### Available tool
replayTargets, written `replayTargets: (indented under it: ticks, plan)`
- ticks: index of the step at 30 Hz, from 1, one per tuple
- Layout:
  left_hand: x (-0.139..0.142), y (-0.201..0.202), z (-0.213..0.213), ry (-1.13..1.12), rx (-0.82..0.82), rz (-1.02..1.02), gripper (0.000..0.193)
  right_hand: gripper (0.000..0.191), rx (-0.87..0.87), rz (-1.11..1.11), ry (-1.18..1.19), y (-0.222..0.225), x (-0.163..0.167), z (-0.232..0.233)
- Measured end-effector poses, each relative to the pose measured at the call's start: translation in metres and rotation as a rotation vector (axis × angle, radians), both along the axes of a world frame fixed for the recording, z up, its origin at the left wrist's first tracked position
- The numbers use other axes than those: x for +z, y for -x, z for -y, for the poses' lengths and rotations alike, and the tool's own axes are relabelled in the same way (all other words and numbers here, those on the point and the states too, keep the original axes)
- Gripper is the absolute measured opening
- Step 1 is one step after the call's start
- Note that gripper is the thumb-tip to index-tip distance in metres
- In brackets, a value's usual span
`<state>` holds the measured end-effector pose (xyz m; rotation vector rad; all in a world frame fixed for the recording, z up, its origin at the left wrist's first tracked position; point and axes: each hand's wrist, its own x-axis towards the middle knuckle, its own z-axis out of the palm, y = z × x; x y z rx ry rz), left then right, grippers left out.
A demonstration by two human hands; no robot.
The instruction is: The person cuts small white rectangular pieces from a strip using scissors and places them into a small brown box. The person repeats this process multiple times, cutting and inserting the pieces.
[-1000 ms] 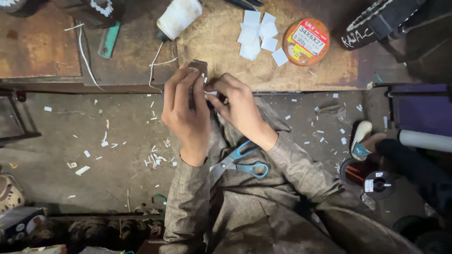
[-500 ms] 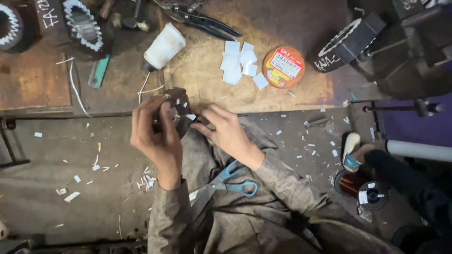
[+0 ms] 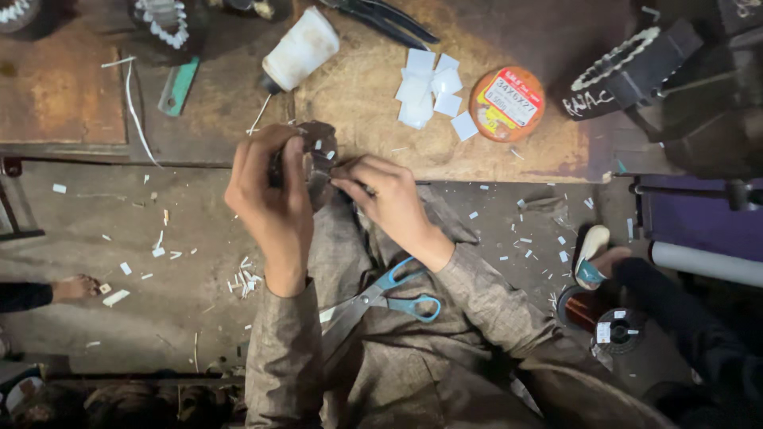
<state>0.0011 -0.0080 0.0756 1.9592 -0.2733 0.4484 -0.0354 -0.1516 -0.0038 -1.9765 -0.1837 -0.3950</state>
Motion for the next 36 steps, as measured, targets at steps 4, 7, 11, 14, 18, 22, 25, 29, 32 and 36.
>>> replayTargets:
  ticks: [4, 7, 11, 14, 18, 22, 25, 29, 32, 36]
  plan:
    - [0.001, -0.003, -0.001, -0.031, -0.026, 0.015, 0.006, 0.014, -0.010, -0.002, 0.019, -0.001, 0.000, 0.000]
    - [0.000, -0.006, -0.005, 0.002, -0.032, -0.034, 0.005, 0.014, -0.016, 0.014, 0.052, -0.001, 0.001, -0.001]
    - [0.002, -0.005, -0.016, 0.087, -0.124, -0.110, 0.014, 0.013, 0.001, 0.006, 0.070, -0.003, 0.004, -0.005]
    - [0.002, -0.003, -0.020, 0.126, -0.168, -0.138, 0.021, 0.013, 0.004, -0.011, 0.068, -0.005, 0.006, -0.006]
    - [0.004, 0.001, -0.019, 0.110, -0.189, -0.128, 0.021, 0.014, 0.002, -0.031, 0.037, -0.008, 0.003, -0.004]
    - [0.010, 0.001, -0.014, 0.053, -0.189, -0.118, 0.018, 0.017, -0.030, -0.103, -0.003, -0.009, -0.001, -0.002]
    - [0.014, -0.003, -0.001, -0.014, -0.140, -0.112, 0.012, 0.017, -0.064, -0.120, -0.061, -0.009, -0.003, 0.001]
    - [0.018, -0.013, 0.010, -0.145, -0.171, -0.077, 0.007, 0.017, -0.099, -0.175, -0.128, -0.010, 0.000, 0.003]
    - [0.018, -0.021, 0.013, -0.228, -0.243, -0.073, 0.006, 0.020, -0.102, -0.243, -0.154, -0.012, 0.004, 0.009]
    - [0.017, -0.029, 0.010, -0.275, -0.370, -0.080, 0.007, 0.023, -0.109, -0.290, -0.188, -0.013, 0.011, 0.012]
